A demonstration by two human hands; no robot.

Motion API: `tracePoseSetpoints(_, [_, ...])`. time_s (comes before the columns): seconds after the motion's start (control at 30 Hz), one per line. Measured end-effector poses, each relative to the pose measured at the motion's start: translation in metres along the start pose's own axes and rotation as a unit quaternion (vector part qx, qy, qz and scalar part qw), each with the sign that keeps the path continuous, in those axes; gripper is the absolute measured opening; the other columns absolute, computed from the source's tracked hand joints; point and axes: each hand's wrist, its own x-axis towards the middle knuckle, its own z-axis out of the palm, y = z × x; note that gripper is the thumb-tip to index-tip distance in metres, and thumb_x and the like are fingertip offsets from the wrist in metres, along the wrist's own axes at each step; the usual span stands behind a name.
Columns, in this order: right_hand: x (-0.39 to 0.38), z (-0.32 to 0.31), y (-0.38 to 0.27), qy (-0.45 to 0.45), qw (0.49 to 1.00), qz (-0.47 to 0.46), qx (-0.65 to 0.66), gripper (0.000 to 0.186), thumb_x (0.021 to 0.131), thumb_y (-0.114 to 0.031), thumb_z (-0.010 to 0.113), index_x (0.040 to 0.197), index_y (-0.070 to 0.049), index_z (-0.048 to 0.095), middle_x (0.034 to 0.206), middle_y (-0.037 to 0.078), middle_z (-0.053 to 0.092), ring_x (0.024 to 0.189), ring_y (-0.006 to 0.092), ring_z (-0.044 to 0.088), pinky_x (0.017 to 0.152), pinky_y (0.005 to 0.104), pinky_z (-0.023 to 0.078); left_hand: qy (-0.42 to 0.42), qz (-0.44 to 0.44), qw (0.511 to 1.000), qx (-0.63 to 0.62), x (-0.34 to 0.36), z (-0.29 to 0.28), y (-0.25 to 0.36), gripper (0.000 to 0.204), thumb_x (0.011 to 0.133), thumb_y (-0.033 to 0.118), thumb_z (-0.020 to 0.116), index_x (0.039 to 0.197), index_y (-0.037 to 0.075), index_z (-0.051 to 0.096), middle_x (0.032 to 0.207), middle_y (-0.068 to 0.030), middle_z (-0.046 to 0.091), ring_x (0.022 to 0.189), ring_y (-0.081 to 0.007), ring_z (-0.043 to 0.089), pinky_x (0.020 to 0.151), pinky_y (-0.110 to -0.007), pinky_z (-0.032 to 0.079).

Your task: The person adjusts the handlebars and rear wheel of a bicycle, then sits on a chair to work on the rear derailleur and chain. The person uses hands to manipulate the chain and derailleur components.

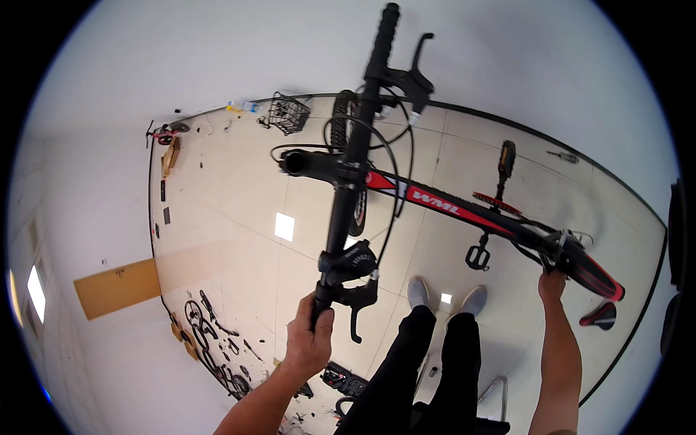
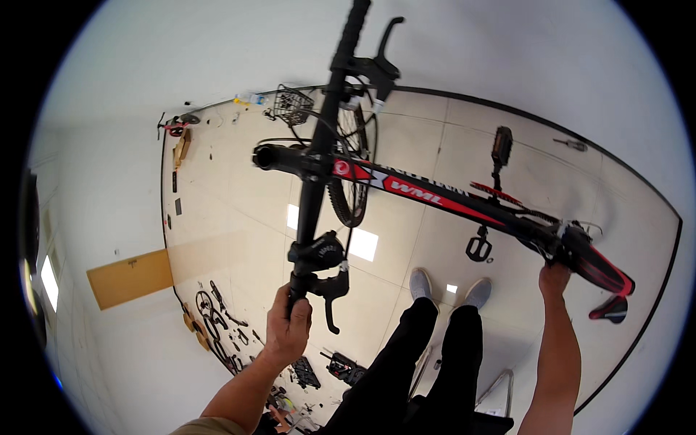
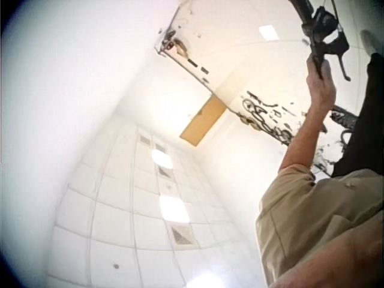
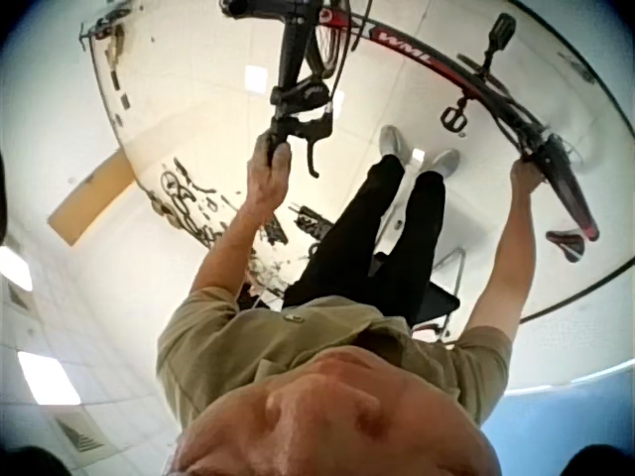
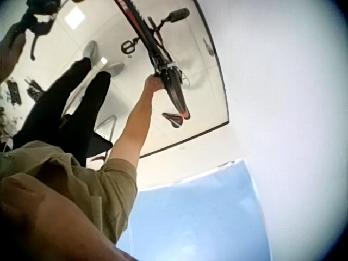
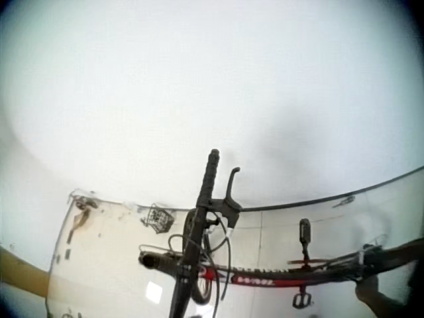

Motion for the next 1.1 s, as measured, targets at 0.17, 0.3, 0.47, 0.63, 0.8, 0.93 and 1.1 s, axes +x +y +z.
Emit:
tracePoseSetpoints(0.17, [0.016,-0.01,-0.029,0.008,0.999,0.033,0.017,0.037,0.091,-0.016,0.066,0.125,0.0,0.066,0.116,0.03,0.067,0.114,0.0494,0.06,0.098,0.0578,0.048,-0.015,-0.034,0.995,-0.096,0.003,0.006,0.009,0.028,0.109,0.021,0.05,0.125,-0.001,0.048,0.074,0.0013,0.052,0.057,-0.0042,0.045,0.052,-0.021,0.04])
tracePoseSetpoints(0.3, [0.018,-0.017,-0.036,0.032,0.999,0.029,0.021,0.035,0.091,-0.017,0.065,0.122,-0.001,0.067,0.114,0.029,0.068,0.11,0.0493,0.062,0.096,0.0589,0.049,-0.006,-0.035,0.987,-0.154,0.007,0.039,0.006,0.022,0.11,0.027,0.046,0.112,0.006,0.042,0.073,-0.0027,0.051,0.049,-0.0088,0.048,0.045,-0.025,0.044])
tracePoseSetpoints(0.47, [0.03,-0.026,-0.047,-0.05,0.994,0.094,0.039,0.051,0.089,-0.011,0.061,0.14,-0.005,0.056,0.136,0.028,0.058,0.127,0.047,0.054,0.109,0.056,0.043,0.009,-0.018,0.988,-0.151,0.009,0.053,0.014,0.025,0.11,0.03,0.047,0.113,0.006,0.044,0.071,-0.0022,0.051,0.048,-0.0085,0.048,0.043,-0.025,0.043])
tracePoseSetpoints(0.63, [0.018,-0.032,-0.045,0.003,0.998,0.059,0.025,0.049,0.089,-0.01,0.062,0.137,-0.005,0.058,0.134,0.027,0.059,0.124,0.0467,0.055,0.106,0.0571,0.044,0.011,-0.018,0.993,-0.119,0.005,0.011,0.004,0.028,0.109,0.027,0.053,0.12,0.001,0.052,0.069,0.0025,0.052,0.052,-0.0043,0.046,0.045,-0.021,0.039])
tracePoseSetpoints(0.8, [0.022,-0.038,-0.044,-0.021,0.997,0.076,0.02,0.045,0.089,-0.011,0.064,0.134,-0.004,0.061,0.13,0.028,0.061,0.122,0.0472,0.056,0.105,0.0571,0.045,-0.006,0.039,0.999,0.016,0.01,-0.038,-0.005,0.03,0.108,0.021,0.053,0.126,-0.003,0.055,0.07,0.0029,0.051,0.061,-0.005,0.044,0.054,-0.025,0.038])
tracePoseSetpoints(0.93, [0.013,-0.064,-0.057,-0.018,0.996,0.073,0.041,0.035,0.091,-0.016,0.068,0.123,-0.002,0.065,0.123,0.028,0.064,0.12,0.0477,0.057,0.102,0.0585,0.044,-0.005,0.051,0.999,0.003,0.006,-0.044,-0.01,0.031,0.107,0.018,0.054,0.131,-0.001,0.054,0.071,0.0031,0.051,0.061,-0.0045,0.044,0.054,-0.025,0.038])
tracePoseSetpoints(1.1, [-0.02,-0.064,-0.045,0.063,0.991,0.097,0.06,0.058,0.086,-0.012,0.074,0.137,0.004,0.052,0.137,0.027,0.057,0.132,0.0458,0.05,0.111,0.0533,0.04,0.016,0.065,0.998,0.017,0.01,-0.031,-0.006,0.032,0.104,0.016,0.058,0.131,-0.002,0.057,0.073,-0.0044,0.058,0.066,-0.0098,0.052,0.06,-0.03,0.045])
